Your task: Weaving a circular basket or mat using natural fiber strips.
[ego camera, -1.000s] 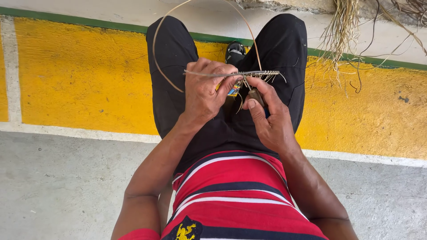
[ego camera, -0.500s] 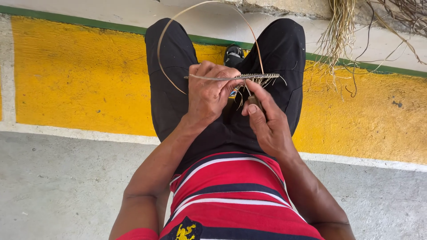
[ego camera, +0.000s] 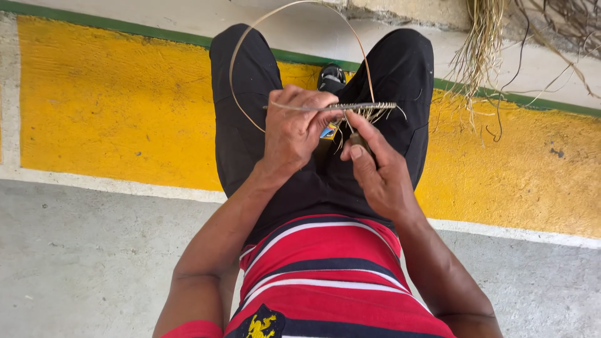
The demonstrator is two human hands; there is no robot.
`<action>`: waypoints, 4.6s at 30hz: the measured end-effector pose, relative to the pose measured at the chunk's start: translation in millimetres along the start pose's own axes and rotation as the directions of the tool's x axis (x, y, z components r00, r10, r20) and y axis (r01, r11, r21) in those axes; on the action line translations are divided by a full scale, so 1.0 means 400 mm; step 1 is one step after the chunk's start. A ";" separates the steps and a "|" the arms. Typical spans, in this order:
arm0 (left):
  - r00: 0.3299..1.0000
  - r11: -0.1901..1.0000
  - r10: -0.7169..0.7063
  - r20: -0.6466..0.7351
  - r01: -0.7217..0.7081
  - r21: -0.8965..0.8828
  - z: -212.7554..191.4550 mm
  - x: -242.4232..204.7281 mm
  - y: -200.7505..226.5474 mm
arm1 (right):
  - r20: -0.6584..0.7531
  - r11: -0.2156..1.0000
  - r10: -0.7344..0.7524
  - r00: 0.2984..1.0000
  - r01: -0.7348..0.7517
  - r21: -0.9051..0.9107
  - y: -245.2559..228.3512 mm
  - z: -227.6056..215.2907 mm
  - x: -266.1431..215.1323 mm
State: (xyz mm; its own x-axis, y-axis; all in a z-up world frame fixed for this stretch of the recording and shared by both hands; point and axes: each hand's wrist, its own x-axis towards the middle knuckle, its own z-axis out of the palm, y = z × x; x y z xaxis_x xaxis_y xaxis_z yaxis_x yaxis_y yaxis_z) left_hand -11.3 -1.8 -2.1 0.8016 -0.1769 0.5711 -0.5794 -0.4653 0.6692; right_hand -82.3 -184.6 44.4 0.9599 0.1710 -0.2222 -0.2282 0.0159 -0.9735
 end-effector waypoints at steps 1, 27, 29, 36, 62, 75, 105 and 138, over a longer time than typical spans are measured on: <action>1.000 1.000 0.000 0.009 0.000 0.006 0.005 -0.001 -0.005 | -0.016 0.991 -0.031 0.999 0.029 -0.129 -0.005 0.003 0.002; 0.999 0.998 0.029 0.041 -0.026 -0.063 -0.015 -0.012 -0.010 | -0.016 0.982 0.074 0.997 -0.070 0.176 0.043 0.000 0.030; 0.998 0.999 0.003 0.070 -0.001 -0.039 -0.047 0.017 0.004 | 0.074 0.939 0.066 0.995 -0.087 0.332 0.034 -0.001 0.028; 0.997 0.998 -0.046 0.057 0.049 -0.050 -0.001 -0.024 -0.033 | 0.065 0.835 -0.246 0.967 0.246 -0.493 0.004 0.011 0.010; 0.999 0.993 -0.019 0.025 0.022 -0.115 0.010 -0.017 -0.038 | 0.031 0.758 -0.234 0.972 0.202 -0.621 -0.033 0.034 0.030; 0.999 0.999 -0.014 0.041 0.016 -0.051 0.008 0.025 -0.058 | 0.061 0.921 -0.182 0.981 0.192 -0.338 -0.033 0.005 0.004; 0.958 0.970 -0.243 0.153 0.242 0.029 -0.102 0.110 -0.025 | 0.109 0.607 -0.552 0.826 0.488 -0.627 -0.076 -0.079 0.219; 0.941 0.829 0.302 0.151 -0.338 0.446 -0.092 0.180 -0.064 | 0.056 0.837 -0.409 0.911 0.399 -0.374 -0.030 -0.109 0.212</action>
State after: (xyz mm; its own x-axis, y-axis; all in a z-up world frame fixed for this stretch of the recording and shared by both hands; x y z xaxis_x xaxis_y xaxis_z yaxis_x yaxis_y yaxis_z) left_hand 55.7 29.3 39.4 0.6015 -0.4377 0.6683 -0.6851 -0.7128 0.1498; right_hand 9.1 -213.1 34.8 0.9586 0.2043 0.1984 0.2525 -0.2871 -0.9240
